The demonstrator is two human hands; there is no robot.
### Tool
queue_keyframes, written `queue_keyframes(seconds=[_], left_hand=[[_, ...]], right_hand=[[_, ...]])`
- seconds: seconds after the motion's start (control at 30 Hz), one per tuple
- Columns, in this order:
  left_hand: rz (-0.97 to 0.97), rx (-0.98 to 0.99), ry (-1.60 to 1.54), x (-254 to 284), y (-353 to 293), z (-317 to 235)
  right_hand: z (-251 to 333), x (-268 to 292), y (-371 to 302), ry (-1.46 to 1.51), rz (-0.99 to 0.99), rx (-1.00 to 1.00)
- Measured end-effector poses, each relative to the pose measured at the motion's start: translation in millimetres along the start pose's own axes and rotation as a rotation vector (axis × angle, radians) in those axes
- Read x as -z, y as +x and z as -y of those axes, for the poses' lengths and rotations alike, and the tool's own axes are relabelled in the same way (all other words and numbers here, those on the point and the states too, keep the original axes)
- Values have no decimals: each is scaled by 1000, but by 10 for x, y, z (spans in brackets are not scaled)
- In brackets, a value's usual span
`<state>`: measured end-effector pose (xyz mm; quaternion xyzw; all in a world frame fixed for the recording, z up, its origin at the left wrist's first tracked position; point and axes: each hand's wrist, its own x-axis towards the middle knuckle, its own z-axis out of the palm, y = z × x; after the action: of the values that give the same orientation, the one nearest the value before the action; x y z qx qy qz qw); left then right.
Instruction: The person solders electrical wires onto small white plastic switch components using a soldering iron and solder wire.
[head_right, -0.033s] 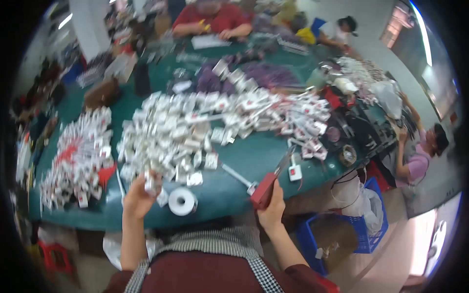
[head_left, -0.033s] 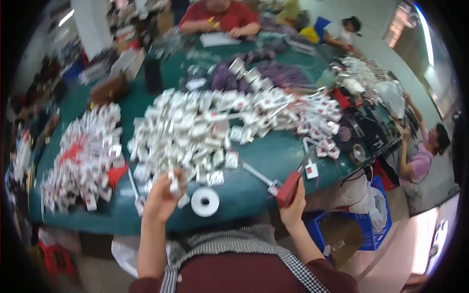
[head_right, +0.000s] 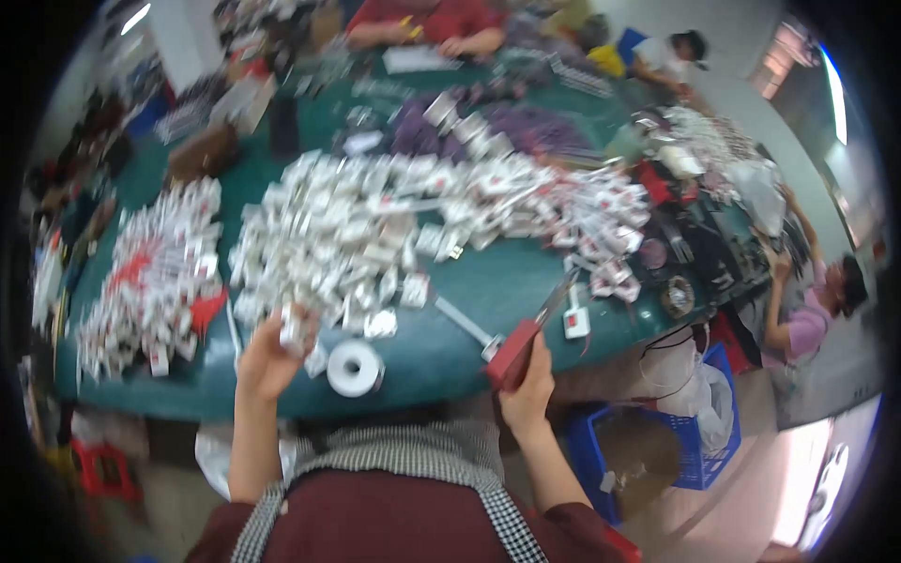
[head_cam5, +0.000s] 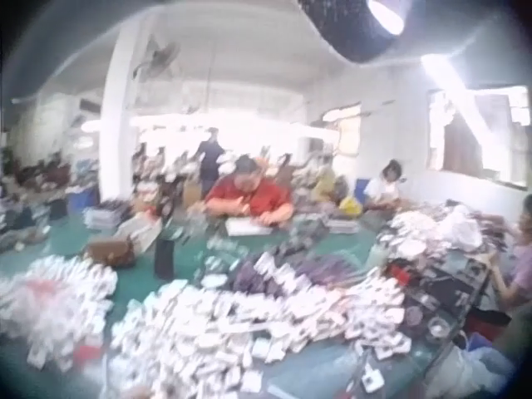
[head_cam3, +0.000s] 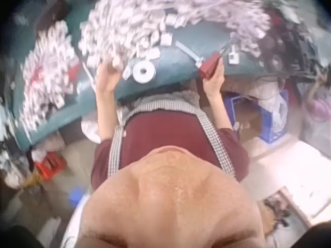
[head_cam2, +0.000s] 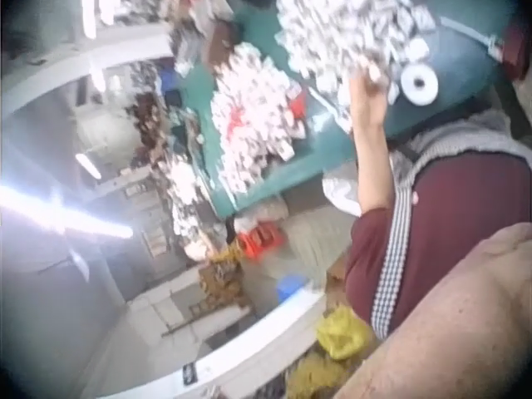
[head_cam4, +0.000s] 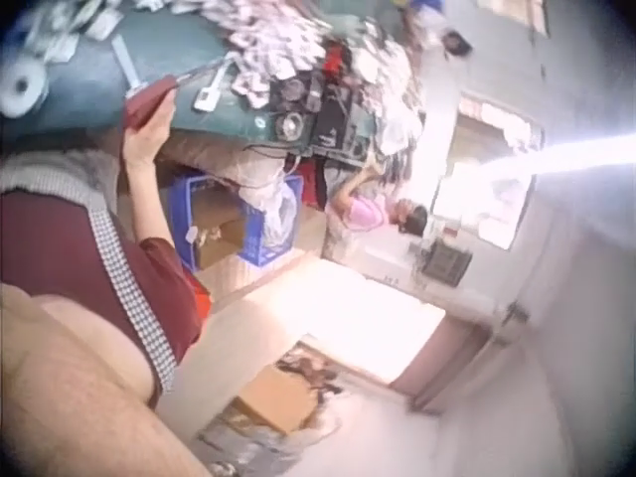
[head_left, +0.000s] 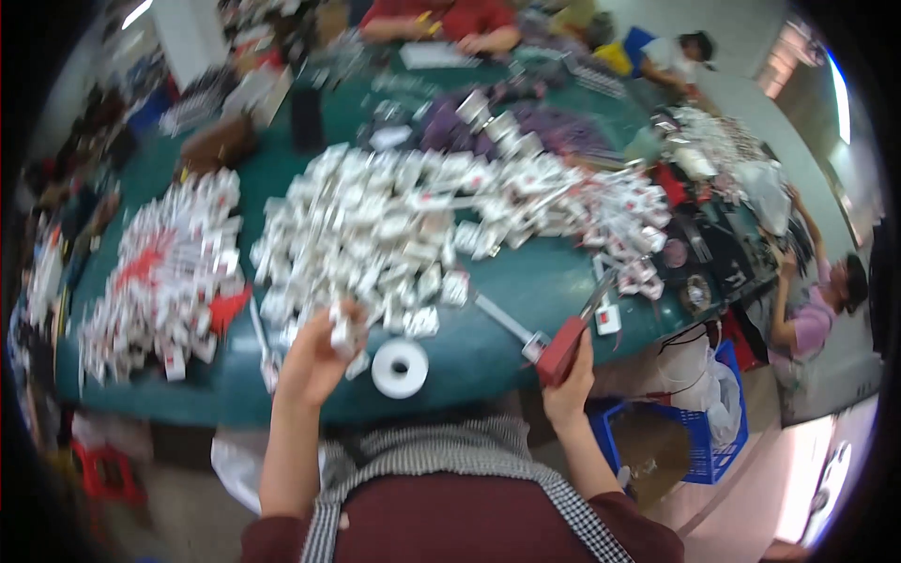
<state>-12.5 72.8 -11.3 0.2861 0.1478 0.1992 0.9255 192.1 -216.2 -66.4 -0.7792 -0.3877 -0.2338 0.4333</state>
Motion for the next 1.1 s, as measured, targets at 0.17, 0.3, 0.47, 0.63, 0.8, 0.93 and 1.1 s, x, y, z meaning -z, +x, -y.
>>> queue_keyframes(seconds=[0.17, 0.3, 0.47, 0.63, 0.8, 0.93, 1.1], left_hand=[[127, 44, -1, -242, 129, -99], [107, 16, 83, -263, 84, -78], [89, -66, 347, -246, -28, -17], [17, 18, 621, -301, -241, 105], [-164, -138, 885, -218, -184, 348], [-325, -270, 866, -332, -40, 503], [-387, -587, 1468, -421, -101, 475]], right_hand=[[-63, 0, 17, -88, 105, -89], [-127, -39, -50, -67, 148, -99], [-85, -16, -80, -22, 160, -93], [-71, 14, -105, -66, 146, -85], [-58, -5, -77, -63, 140, -96], [-116, -77, -24, -58, 140, -78], [-35, 14, 50, -47, 99, -51]])
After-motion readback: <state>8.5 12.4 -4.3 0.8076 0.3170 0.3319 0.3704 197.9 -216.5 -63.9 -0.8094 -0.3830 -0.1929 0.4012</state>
